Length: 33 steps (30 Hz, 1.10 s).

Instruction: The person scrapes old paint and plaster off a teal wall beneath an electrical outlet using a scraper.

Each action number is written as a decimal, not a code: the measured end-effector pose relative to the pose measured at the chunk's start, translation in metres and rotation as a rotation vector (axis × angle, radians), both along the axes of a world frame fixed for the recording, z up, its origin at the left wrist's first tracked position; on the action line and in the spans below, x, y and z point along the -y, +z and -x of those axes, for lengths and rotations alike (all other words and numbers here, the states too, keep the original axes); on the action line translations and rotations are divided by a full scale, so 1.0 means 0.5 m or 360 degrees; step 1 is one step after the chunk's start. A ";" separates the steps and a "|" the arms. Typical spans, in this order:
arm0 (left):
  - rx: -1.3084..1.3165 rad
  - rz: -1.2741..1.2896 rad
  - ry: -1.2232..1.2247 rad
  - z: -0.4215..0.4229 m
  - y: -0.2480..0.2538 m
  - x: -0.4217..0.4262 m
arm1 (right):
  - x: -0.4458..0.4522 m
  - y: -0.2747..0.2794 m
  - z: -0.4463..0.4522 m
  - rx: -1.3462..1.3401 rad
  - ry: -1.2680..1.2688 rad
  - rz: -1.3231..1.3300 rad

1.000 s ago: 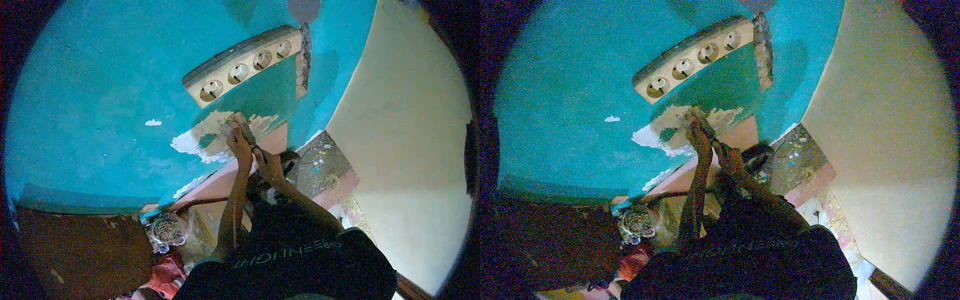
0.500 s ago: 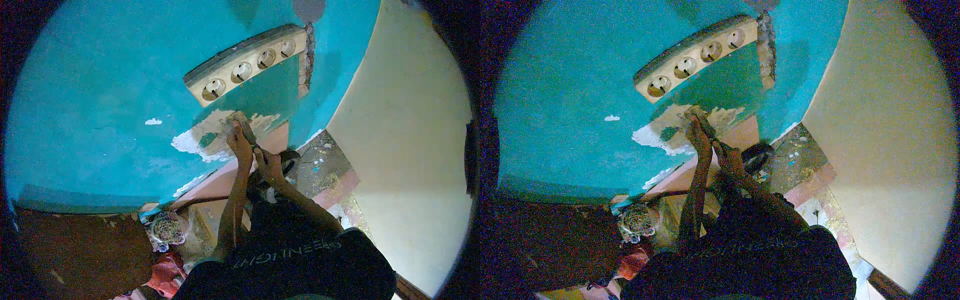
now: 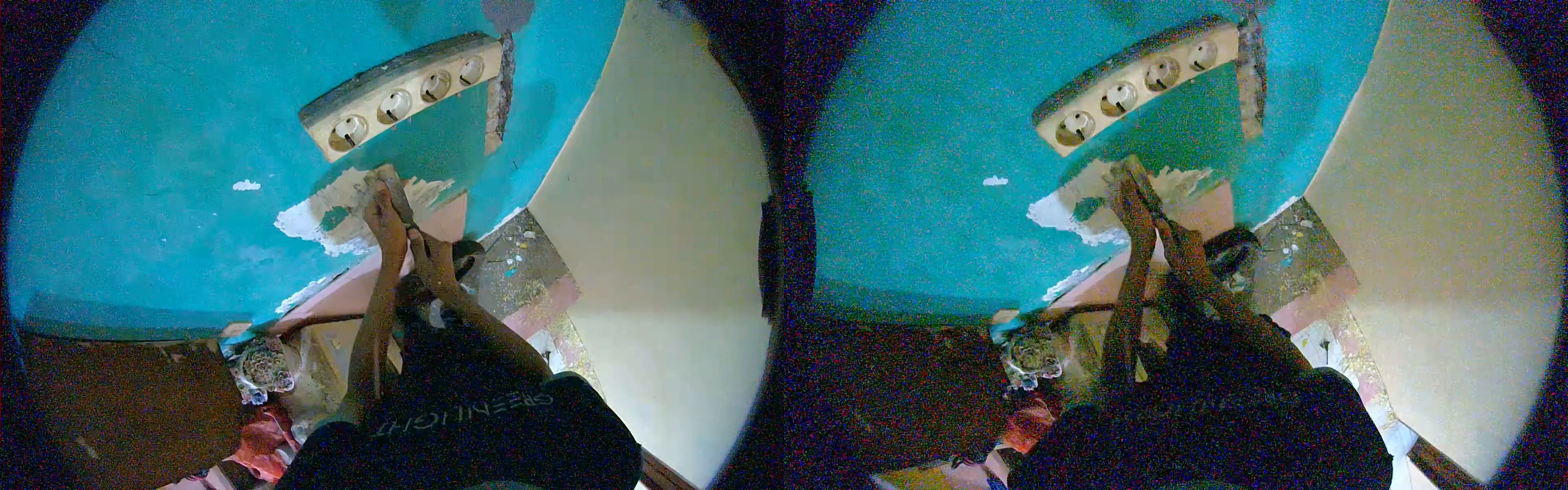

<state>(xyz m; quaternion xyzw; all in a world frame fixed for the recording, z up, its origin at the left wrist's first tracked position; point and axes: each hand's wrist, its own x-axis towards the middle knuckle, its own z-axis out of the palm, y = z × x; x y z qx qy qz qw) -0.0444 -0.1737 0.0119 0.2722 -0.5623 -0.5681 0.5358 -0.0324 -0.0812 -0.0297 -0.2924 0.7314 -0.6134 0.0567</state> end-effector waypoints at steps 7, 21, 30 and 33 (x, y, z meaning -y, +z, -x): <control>0.0122 -0.0121 -0.0384 -0.003 -0.094 -0.009 | -0.026 -0.065 0.006 0.0256 0.0030 -0.0009; -0.0253 -0.0860 -0.0926 0.010 -0.108 -0.035 | -0.023 -0.433 0.084 0.1012 0.0124 0.0344; 0.0040 -0.0274 -0.0483 0.078 -0.197 -0.009 | 0.053 -0.302 0.076 0.0483 -0.0172 -0.0355; -0.0008 -0.0637 -0.0485 0.070 -0.167 -0.056 | 0.059 -0.345 0.082 0.0489 -0.0432 -0.0340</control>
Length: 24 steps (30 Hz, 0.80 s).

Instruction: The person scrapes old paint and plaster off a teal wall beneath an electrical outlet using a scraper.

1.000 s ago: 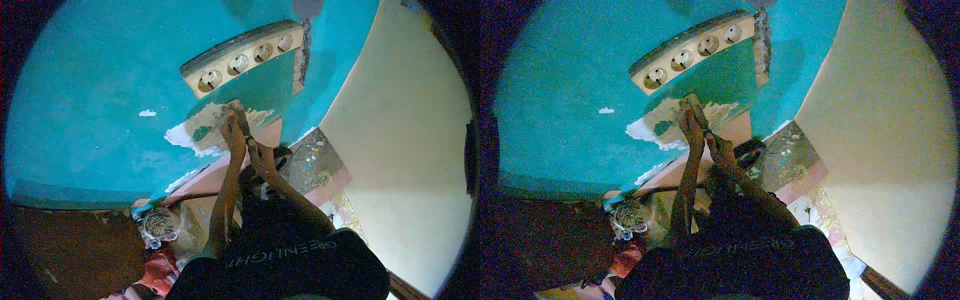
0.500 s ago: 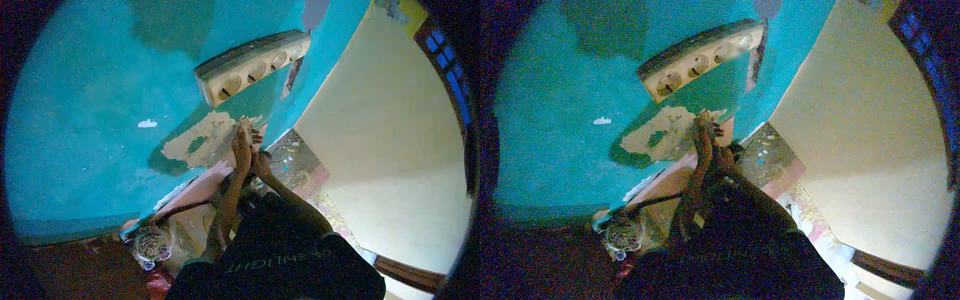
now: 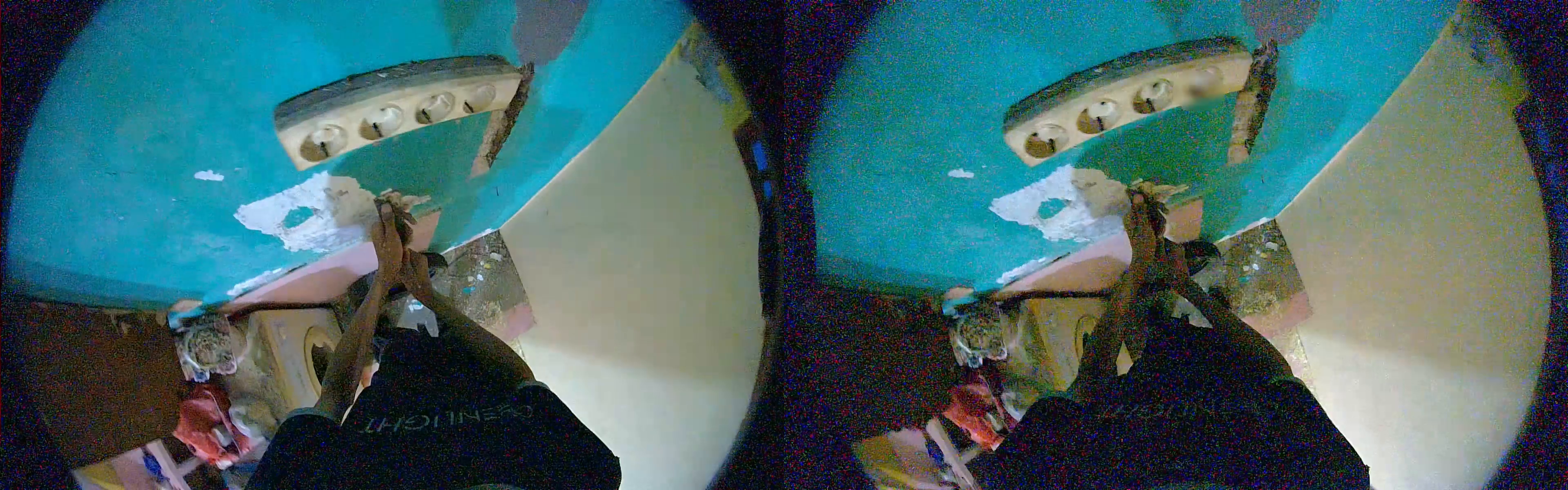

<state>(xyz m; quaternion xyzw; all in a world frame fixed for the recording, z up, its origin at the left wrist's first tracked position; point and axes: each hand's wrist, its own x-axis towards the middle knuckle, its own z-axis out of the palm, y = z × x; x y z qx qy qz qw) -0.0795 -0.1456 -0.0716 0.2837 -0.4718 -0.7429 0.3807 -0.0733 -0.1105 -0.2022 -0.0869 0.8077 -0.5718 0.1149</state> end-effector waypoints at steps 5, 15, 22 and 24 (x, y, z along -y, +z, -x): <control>-0.0069 0.0024 0.0271 0.030 0.050 -0.019 | 0.016 -0.047 -0.008 0.0018 -0.0278 -0.0083; -0.0085 0.0132 0.0244 0.034 0.061 -0.020 | -0.080 0.105 0.066 0.0118 0.0655 0.0087; -0.0209 0.0104 0.0284 0.031 0.094 -0.014 | -0.120 0.241 0.081 0.0033 0.1205 0.0179; -0.0249 0.0223 0.0274 0.022 0.139 -0.008 | -0.114 0.215 0.072 -0.0083 0.1166 0.0137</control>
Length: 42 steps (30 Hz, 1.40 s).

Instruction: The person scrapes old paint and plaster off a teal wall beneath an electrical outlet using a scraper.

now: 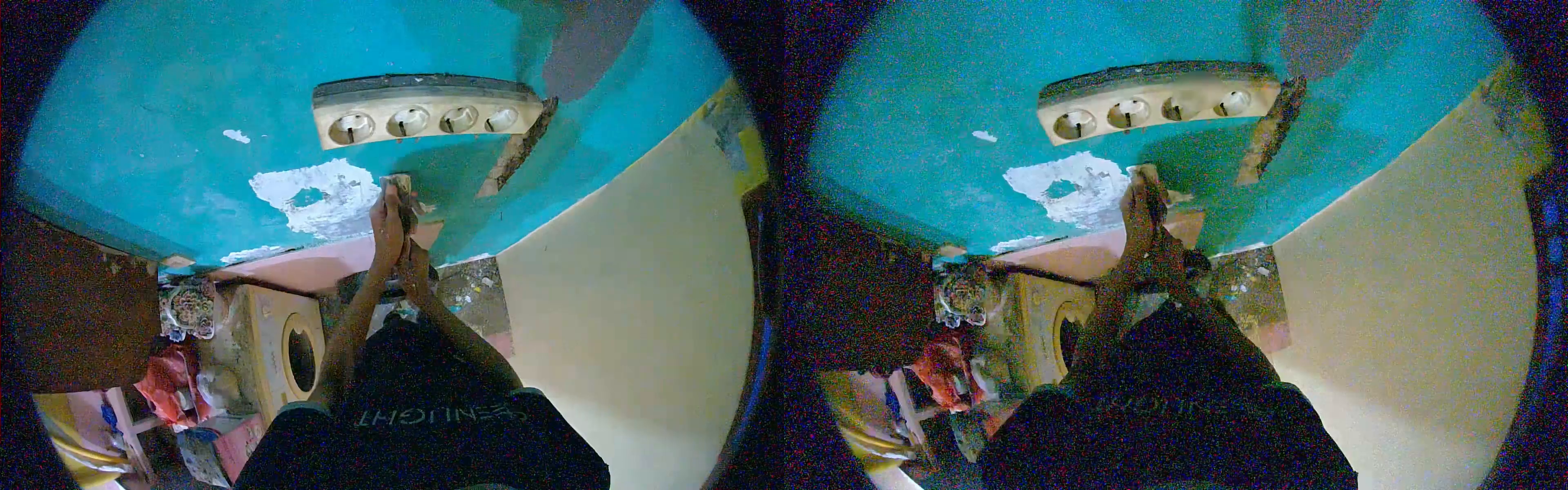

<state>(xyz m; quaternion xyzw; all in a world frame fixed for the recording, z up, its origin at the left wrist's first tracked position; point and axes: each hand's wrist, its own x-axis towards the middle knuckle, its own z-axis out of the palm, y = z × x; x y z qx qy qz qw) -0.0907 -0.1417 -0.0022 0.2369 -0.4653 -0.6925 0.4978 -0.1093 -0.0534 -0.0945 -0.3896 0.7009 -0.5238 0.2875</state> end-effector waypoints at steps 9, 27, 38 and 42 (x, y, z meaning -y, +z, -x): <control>0.0107 -0.0132 -0.0154 -0.007 -0.059 0.013 | 0.019 -0.116 -0.012 -0.0980 -0.0305 0.0111; 0.0188 -0.0257 -0.0200 -0.011 -0.077 0.011 | 0.026 -0.139 0.001 -0.0565 -0.0272 0.0137; 0.0159 -0.0294 -0.0293 -0.004 -0.114 0.009 | -0.016 -0.086 -0.021 -0.0066 -0.0292 -0.0003; 0.0189 -0.0245 -0.0223 -0.007 -0.100 0.015 | -0.016 -0.112 -0.013 -0.1750 -0.0279 0.0204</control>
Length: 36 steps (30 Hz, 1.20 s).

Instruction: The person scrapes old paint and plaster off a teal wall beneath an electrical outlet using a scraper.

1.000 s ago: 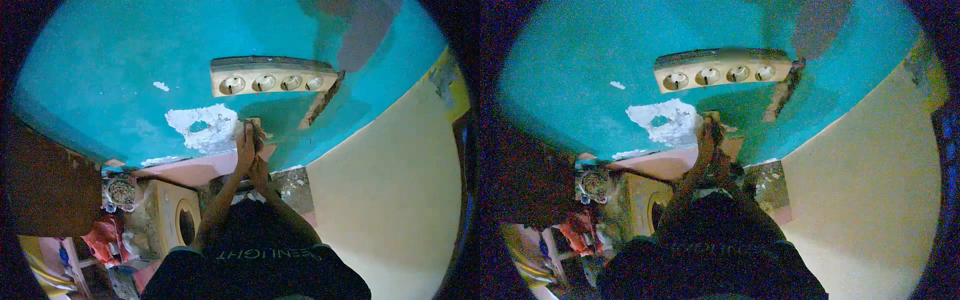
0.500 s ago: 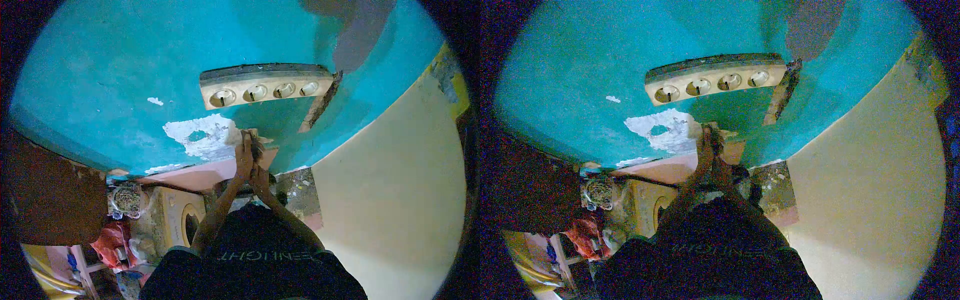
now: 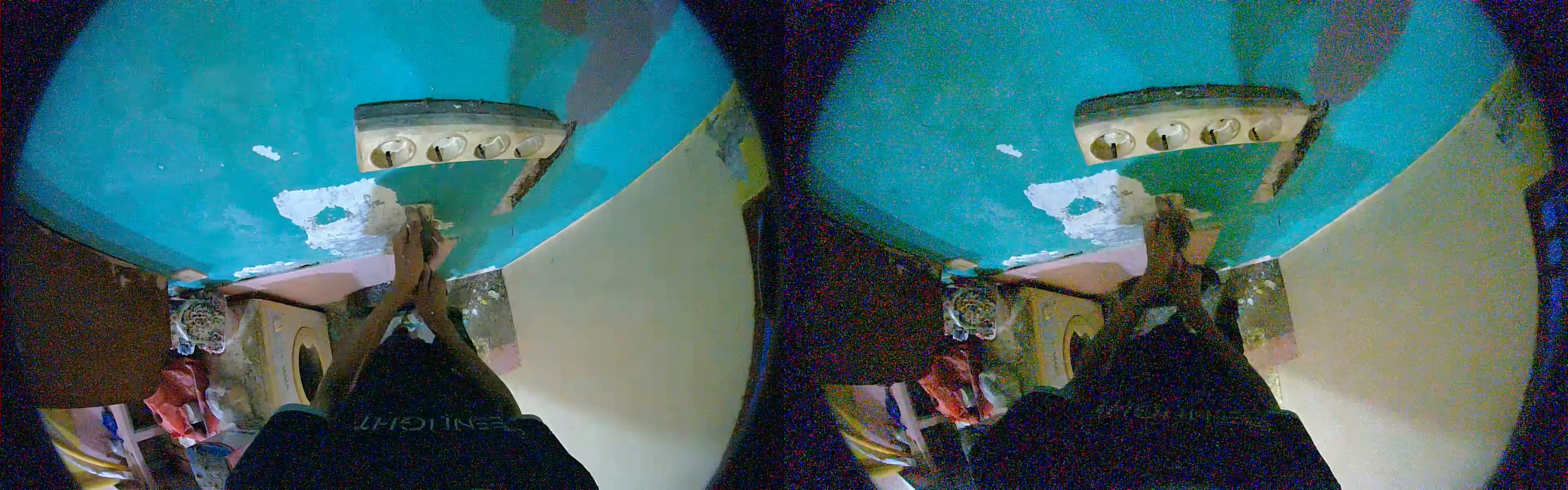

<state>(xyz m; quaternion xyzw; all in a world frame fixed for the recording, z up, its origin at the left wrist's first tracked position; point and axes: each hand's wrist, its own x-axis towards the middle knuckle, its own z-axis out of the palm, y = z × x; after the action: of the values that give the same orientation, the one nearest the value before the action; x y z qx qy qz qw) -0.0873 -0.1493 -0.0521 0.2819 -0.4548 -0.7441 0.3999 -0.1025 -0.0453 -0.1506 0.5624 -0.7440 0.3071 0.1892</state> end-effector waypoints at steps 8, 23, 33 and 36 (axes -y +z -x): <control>0.0114 -0.0061 0.0018 -0.032 0.011 -0.002 | 0.003 -0.235 0.011 -0.1078 -0.0187 -0.0835; 0.0132 0.0133 0.0069 -0.030 0.096 0.010 | 0.027 -0.087 -0.009 -0.0540 -0.0259 -0.0393; 0.0150 0.0189 0.0218 -0.023 0.022 0.021 | 0.031 -0.125 -0.006 0.0115 -0.0252 -0.0575; 0.0058 0.0090 -0.0008 -0.036 0.060 0.016 | 0.028 -0.087 0.016 0.1140 0.0061 -0.0441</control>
<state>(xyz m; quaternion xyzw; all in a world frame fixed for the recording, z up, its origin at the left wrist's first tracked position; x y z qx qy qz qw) -0.0693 -0.1572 -0.0219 0.2829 -0.4835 -0.7268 0.3975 -0.1104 -0.0593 -0.1943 0.4536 -0.7868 0.3841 -0.1664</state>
